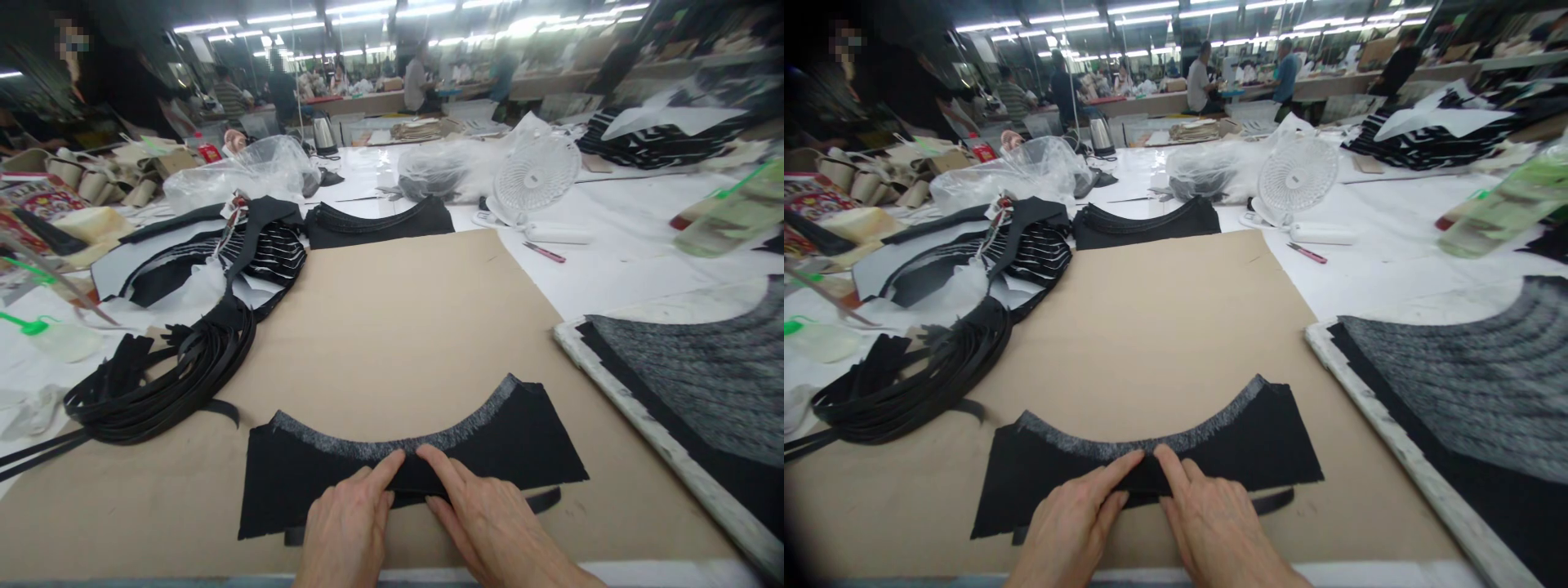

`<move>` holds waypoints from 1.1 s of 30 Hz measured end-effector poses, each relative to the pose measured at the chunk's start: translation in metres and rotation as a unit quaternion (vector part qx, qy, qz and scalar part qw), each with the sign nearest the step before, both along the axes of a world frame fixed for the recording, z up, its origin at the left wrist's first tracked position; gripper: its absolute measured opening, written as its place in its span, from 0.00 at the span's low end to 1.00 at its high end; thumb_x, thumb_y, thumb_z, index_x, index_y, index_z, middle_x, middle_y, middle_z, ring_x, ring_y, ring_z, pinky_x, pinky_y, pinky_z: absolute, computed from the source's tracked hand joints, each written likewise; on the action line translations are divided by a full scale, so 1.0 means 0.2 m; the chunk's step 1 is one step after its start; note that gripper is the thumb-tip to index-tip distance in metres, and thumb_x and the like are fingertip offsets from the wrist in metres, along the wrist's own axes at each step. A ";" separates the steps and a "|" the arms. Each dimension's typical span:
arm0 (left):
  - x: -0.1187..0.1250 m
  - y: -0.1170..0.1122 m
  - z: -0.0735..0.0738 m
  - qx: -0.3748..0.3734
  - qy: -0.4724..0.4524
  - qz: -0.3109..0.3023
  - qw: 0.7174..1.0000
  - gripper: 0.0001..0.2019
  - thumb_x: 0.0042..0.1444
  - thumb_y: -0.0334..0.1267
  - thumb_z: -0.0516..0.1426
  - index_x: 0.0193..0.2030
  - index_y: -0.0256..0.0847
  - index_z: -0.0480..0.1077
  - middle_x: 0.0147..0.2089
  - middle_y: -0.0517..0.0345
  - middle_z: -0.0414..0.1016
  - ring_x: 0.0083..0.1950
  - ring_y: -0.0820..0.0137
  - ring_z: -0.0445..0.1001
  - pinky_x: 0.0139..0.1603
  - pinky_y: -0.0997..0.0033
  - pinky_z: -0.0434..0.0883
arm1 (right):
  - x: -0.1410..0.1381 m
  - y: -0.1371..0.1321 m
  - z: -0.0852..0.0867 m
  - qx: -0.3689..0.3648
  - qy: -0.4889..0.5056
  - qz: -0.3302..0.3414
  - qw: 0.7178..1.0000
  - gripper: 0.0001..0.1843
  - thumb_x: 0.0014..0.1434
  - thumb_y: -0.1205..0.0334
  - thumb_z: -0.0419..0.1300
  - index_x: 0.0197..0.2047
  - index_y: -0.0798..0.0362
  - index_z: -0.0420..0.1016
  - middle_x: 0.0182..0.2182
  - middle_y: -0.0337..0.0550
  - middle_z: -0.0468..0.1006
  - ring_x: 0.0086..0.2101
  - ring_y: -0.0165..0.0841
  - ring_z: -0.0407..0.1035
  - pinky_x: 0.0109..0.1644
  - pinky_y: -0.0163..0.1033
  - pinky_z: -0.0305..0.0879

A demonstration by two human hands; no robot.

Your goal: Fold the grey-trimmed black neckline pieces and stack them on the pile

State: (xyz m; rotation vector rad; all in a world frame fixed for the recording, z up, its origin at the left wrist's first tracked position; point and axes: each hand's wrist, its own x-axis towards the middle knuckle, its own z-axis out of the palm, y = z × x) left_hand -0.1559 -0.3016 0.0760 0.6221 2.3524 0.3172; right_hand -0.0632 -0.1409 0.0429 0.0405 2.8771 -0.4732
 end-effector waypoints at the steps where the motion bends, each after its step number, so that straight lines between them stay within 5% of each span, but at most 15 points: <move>1: 0.00 0.00 0.00 -0.002 0.000 -0.001 1.000 0.25 0.62 0.31 0.49 0.64 0.61 0.61 0.53 0.58 0.76 0.54 0.62 0.75 0.52 0.67 0.69 | 0.01 0.01 0.01 -0.022 -0.004 -0.010 1.000 0.24 0.62 0.67 0.52 0.62 0.53 0.57 0.42 0.47 0.78 0.31 0.40 0.76 0.29 0.39 0.61; 5: 0.01 0.00 0.00 -0.021 0.003 0.012 1.000 0.24 0.62 0.32 0.48 0.65 0.52 0.56 0.44 0.56 0.79 0.45 0.64 0.78 0.41 0.71 0.67 | 0.02 0.03 0.06 -0.100 -0.024 -0.039 0.994 0.07 0.65 0.65 0.49 0.43 0.51 0.67 0.34 0.42 0.77 0.31 0.37 0.74 0.32 0.38 0.59; 9: 0.03 0.00 0.02 -0.011 0.010 0.042 0.999 0.14 0.61 0.34 0.49 0.54 0.43 0.60 0.31 0.61 0.75 0.35 0.67 0.75 0.35 0.72 0.61 | 0.00 0.06 0.12 -0.148 -0.019 -0.064 0.987 0.10 0.66 0.66 0.50 0.32 0.52 0.67 0.31 0.39 0.76 0.29 0.32 0.70 0.33 0.36 0.56; 13: 0.01 -0.02 0.04 0.039 -0.009 0.049 0.998 0.04 0.58 0.36 0.52 0.39 0.45 0.67 0.28 0.65 0.71 0.33 0.71 0.71 0.32 0.74 0.56 | -0.03 0.09 0.19 -0.177 -0.036 -0.094 0.979 0.09 0.63 0.65 0.54 0.30 0.51 0.70 0.27 0.36 0.75 0.28 0.30 0.68 0.32 0.35 0.53; 16: -0.02 -0.03 0.05 0.094 -0.026 0.058 0.994 0.08 0.59 0.37 0.51 0.30 0.43 0.69 0.27 0.65 0.70 0.31 0.72 0.69 0.31 0.74 0.56 | -0.05 0.12 0.23 -0.171 -0.049 -0.102 0.979 0.08 0.61 0.64 0.56 0.30 0.50 0.73 0.27 0.36 0.77 0.30 0.31 0.69 0.33 0.34 0.52; 33: -0.11 0.10 0.01 0.060 0.030 0.103 0.992 0.05 0.54 0.38 0.57 0.29 0.43 0.70 0.25 0.65 0.70 0.30 0.73 0.67 0.30 0.75 0.53 | -0.18 0.14 0.20 -0.052 -0.041 -0.104 0.992 0.08 0.60 0.62 0.57 0.30 0.50 0.74 0.26 0.40 0.78 0.31 0.36 0.72 0.30 0.36 0.48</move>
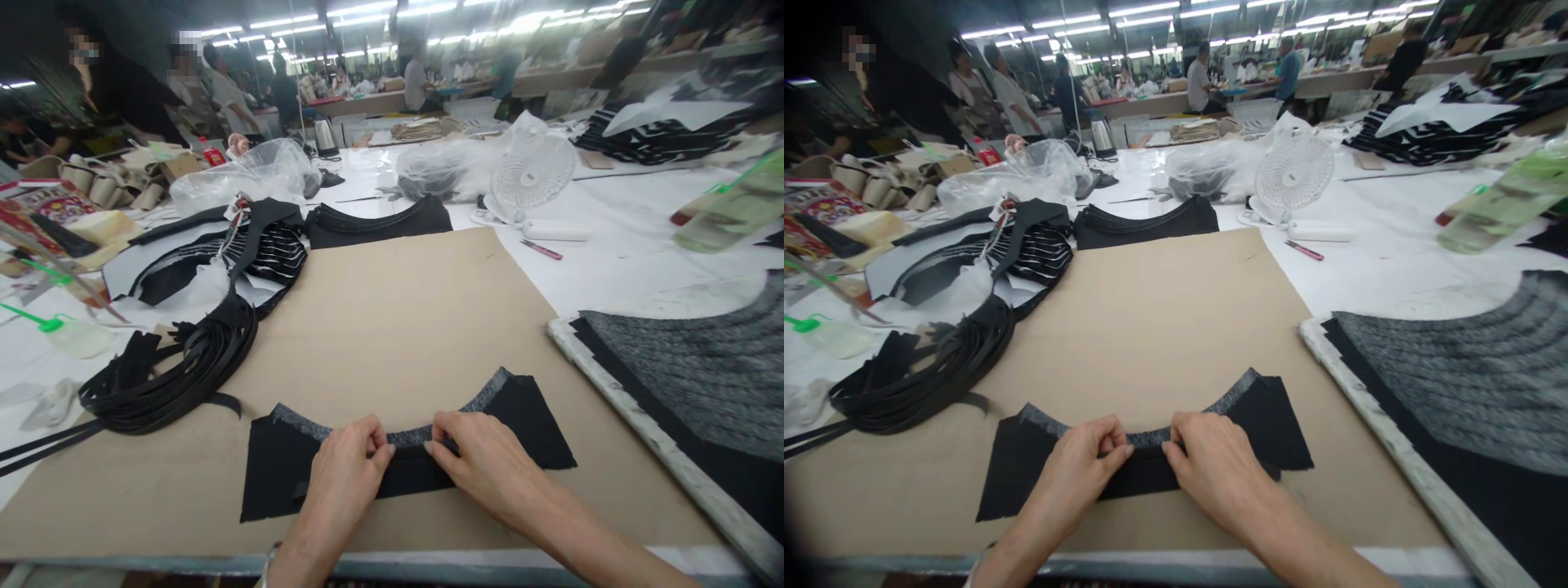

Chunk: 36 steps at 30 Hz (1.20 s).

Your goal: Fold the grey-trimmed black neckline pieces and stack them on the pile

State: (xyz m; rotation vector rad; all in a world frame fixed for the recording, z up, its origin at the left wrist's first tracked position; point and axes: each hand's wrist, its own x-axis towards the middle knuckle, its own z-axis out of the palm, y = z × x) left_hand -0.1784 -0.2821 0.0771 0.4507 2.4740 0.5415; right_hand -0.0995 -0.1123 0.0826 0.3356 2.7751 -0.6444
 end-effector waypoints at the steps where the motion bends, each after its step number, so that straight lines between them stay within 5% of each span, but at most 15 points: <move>1: 0.00 0.01 0.00 -0.003 0.001 0.000 1.000 0.05 0.54 0.38 0.57 0.29 0.43 0.70 0.25 0.65 0.70 0.30 0.73 0.68 0.30 0.75 0.53 | -0.01 0.00 0.00 0.004 -0.002 0.000 1.000 0.09 0.60 0.62 0.56 0.30 0.50 0.74 0.26 0.41 0.78 0.31 0.36 0.73 0.30 0.37 0.48; 17: -0.02 0.04 -0.05 -0.030 0.010 0.005 0.999 0.05 0.54 0.38 0.57 0.28 0.44 0.69 0.25 0.65 0.71 0.29 0.73 0.68 0.29 0.72 0.50 | -0.05 0.01 -0.04 0.011 -0.025 -0.004 1.000 0.09 0.60 0.62 0.55 0.29 0.50 0.73 0.26 0.41 0.78 0.31 0.37 0.73 0.29 0.37 0.45; 36: -0.03 0.03 -0.03 -0.037 -0.001 0.010 0.999 0.06 0.54 0.37 0.56 0.27 0.44 0.71 0.24 0.64 0.71 0.29 0.72 0.68 0.29 0.73 0.51 | -0.03 0.01 -0.06 0.007 -0.013 -0.002 1.000 0.09 0.59 0.62 0.55 0.29 0.50 0.73 0.27 0.41 0.79 0.32 0.37 0.73 0.30 0.37 0.46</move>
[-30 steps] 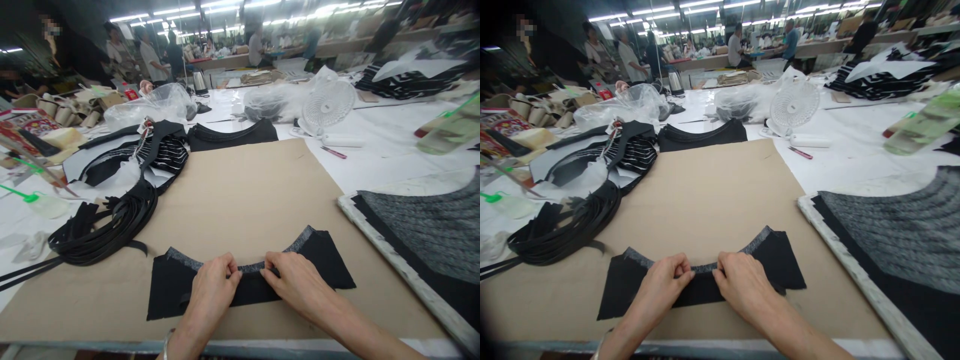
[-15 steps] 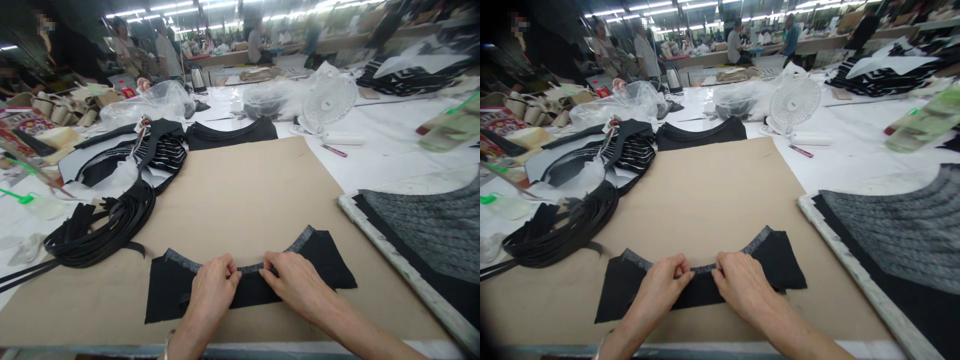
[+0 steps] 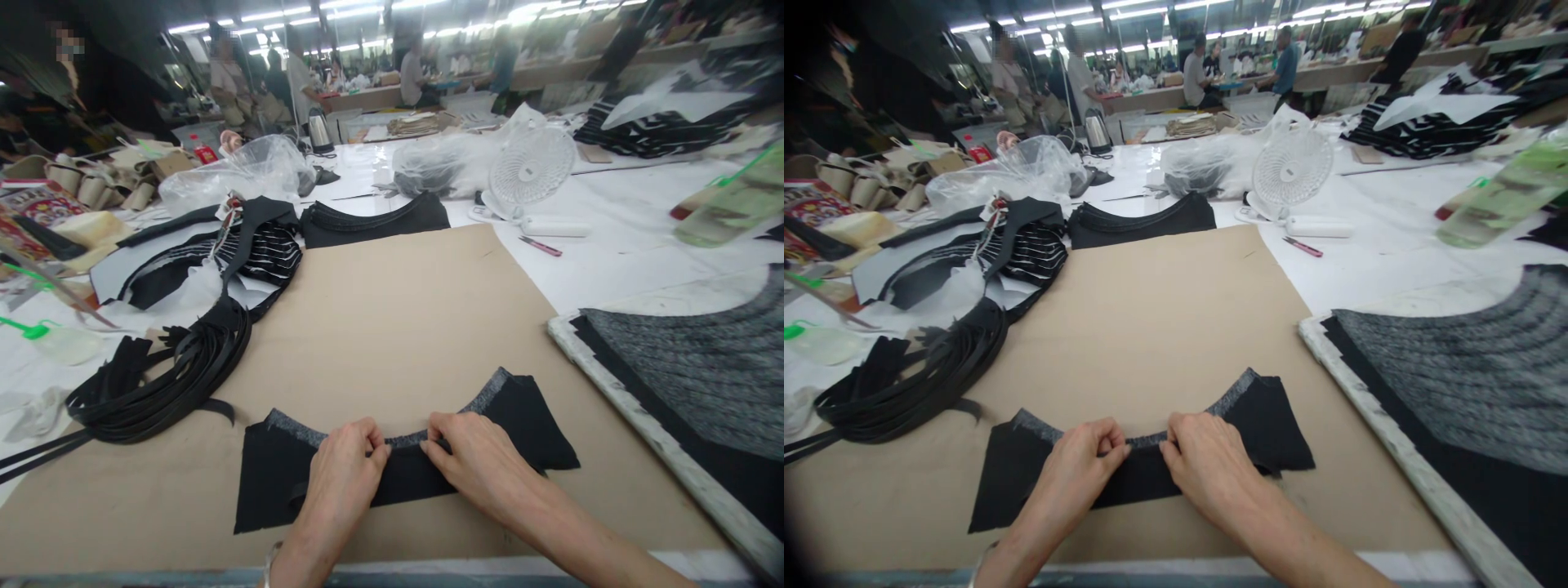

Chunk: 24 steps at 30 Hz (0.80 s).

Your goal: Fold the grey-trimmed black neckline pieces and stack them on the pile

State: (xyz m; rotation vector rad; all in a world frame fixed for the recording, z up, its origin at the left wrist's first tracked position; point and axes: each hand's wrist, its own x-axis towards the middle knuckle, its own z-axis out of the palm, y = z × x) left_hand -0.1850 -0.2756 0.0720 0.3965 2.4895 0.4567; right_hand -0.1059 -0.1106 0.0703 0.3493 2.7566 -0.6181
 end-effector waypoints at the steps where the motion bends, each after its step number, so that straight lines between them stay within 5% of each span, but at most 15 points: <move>1: 0.00 0.00 0.00 0.001 0.000 -0.001 1.000 0.06 0.54 0.37 0.57 0.27 0.44 0.71 0.24 0.64 0.71 0.29 0.72 0.68 0.29 0.73 0.51 | 0.00 0.00 0.00 -0.001 0.000 0.001 1.000 0.09 0.60 0.62 0.55 0.29 0.50 0.73 0.27 0.41 0.79 0.32 0.37 0.73 0.30 0.37 0.46; 24: 0.01 0.00 -0.01 -0.011 0.015 -0.003 1.000 0.06 0.55 0.38 0.56 0.28 0.44 0.72 0.26 0.63 0.73 0.30 0.72 0.69 0.30 0.73 0.51 | 0.00 -0.02 0.00 0.016 -0.007 0.009 1.000 0.10 0.61 0.63 0.54 0.30 0.51 0.73 0.27 0.43 0.79 0.32 0.37 0.74 0.29 0.37 0.50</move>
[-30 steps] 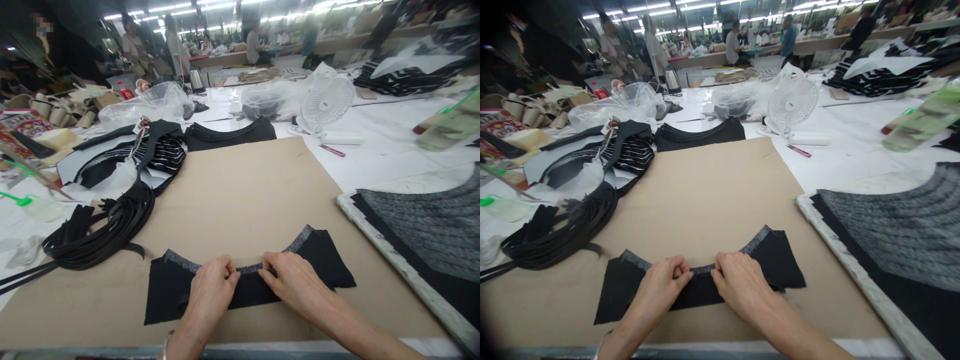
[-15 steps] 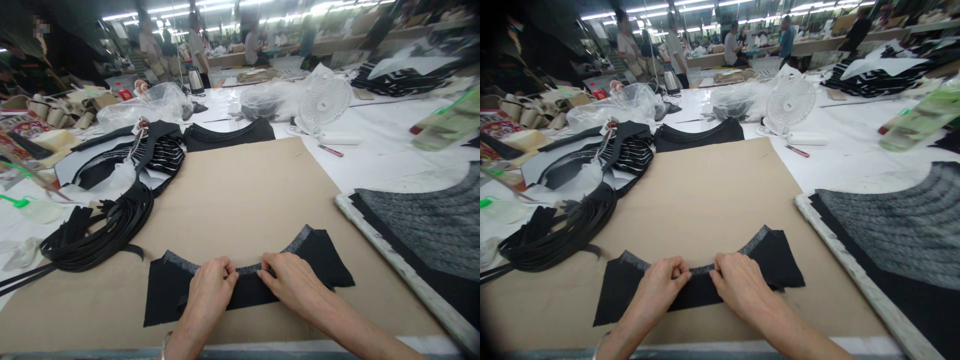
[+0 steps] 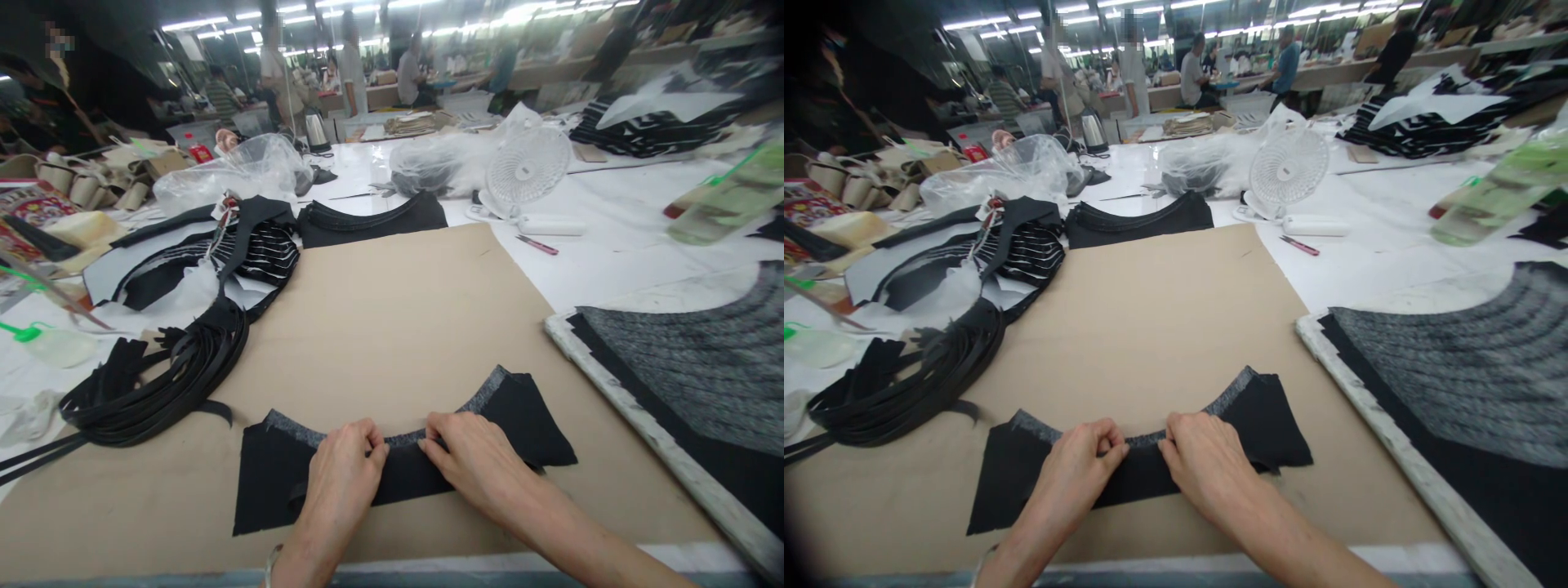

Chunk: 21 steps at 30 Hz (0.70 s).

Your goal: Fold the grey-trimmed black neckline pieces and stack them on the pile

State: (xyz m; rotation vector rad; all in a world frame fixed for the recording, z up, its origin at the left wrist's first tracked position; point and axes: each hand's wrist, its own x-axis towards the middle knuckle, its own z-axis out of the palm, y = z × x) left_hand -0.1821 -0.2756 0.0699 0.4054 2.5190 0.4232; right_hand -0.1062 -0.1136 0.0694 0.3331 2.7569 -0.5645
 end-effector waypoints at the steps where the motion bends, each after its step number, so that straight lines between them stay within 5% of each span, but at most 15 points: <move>1: 0.00 0.00 0.00 0.000 0.004 -0.002 1.000 0.06 0.55 0.37 0.56 0.28 0.44 0.72 0.26 0.63 0.73 0.30 0.72 0.69 0.30 0.73 0.51 | 0.00 0.00 0.00 0.002 -0.002 0.001 1.000 0.10 0.62 0.63 0.54 0.30 0.52 0.74 0.27 0.43 0.79 0.32 0.37 0.75 0.30 0.37 0.51; 21: 0.00 0.02 0.03 -0.023 0.001 -0.029 0.999 0.09 0.59 0.37 0.52 0.28 0.44 0.69 0.27 0.61 0.74 0.32 0.69 0.72 0.31 0.72 0.52 | -0.01 -0.03 0.03 0.030 -0.025 0.009 0.999 0.12 0.64 0.63 0.52 0.33 0.54 0.75 0.31 0.50 0.80 0.36 0.42 0.77 0.33 0.38 0.61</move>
